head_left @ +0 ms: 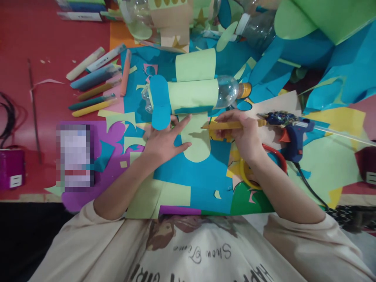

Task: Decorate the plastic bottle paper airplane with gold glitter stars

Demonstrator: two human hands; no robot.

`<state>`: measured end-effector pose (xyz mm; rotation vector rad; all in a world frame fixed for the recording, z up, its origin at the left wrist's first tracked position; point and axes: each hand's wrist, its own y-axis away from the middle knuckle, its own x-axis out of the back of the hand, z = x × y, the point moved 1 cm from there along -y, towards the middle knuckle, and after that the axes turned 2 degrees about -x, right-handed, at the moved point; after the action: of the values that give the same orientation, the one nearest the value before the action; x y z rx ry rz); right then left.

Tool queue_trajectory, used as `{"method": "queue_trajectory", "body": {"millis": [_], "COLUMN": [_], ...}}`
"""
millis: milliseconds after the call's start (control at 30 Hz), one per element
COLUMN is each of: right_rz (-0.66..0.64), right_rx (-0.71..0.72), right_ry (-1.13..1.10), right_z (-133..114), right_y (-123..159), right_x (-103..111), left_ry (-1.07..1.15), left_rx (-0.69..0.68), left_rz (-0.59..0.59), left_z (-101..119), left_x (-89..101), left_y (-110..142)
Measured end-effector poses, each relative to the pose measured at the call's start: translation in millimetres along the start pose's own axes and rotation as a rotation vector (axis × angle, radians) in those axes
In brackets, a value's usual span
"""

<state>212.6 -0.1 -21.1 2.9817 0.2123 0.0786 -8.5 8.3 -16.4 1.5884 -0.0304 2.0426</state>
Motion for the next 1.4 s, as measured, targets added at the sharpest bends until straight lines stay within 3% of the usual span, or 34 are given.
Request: {"method": "queue_trajectory", "body": {"millis": [133, 333, 467, 600, 767, 1000, 1200, 1400], "right_rz": [-0.087, -0.330, -0.398, -0.367, -0.324, -0.216, -0.228, -0.301], "right_rx": [0.043, 0.073, 0.146, 0.203, 0.241, 0.600, 0.610, 0.639], "right_ry": [0.002, 0.110, 0.170, 0.232, 0.486, 0.953, 1.080, 1.061], "right_z": [-2, -5, -5, -10, -27, -18, 2, -6], "right_y": [3, 10, 13, 16, 30, 65, 75, 62], "right_x": [-3, -6, -6, -3, 1, -4, 1, 15], "left_ry": [-0.014, -0.052, -0.037, 0.007, 0.036, -0.051, -0.096, -0.084], "left_rx": [-0.024, -0.005, -0.021, -0.055, -0.058, -0.034, -0.050, -0.091], "left_rz": [-0.018, -0.061, -0.082, -0.036, -0.003, -0.020, -0.025, -0.048], "left_z": [-1, -1, -3, -7, -6, 3, 9, 7], "left_x": [1.6, 6.1, 7.1, 3.5, 0.7, -2.3, -2.0, -2.3], "left_y": [1, 2, 2, 2, 3, 6, 9, 9]}}
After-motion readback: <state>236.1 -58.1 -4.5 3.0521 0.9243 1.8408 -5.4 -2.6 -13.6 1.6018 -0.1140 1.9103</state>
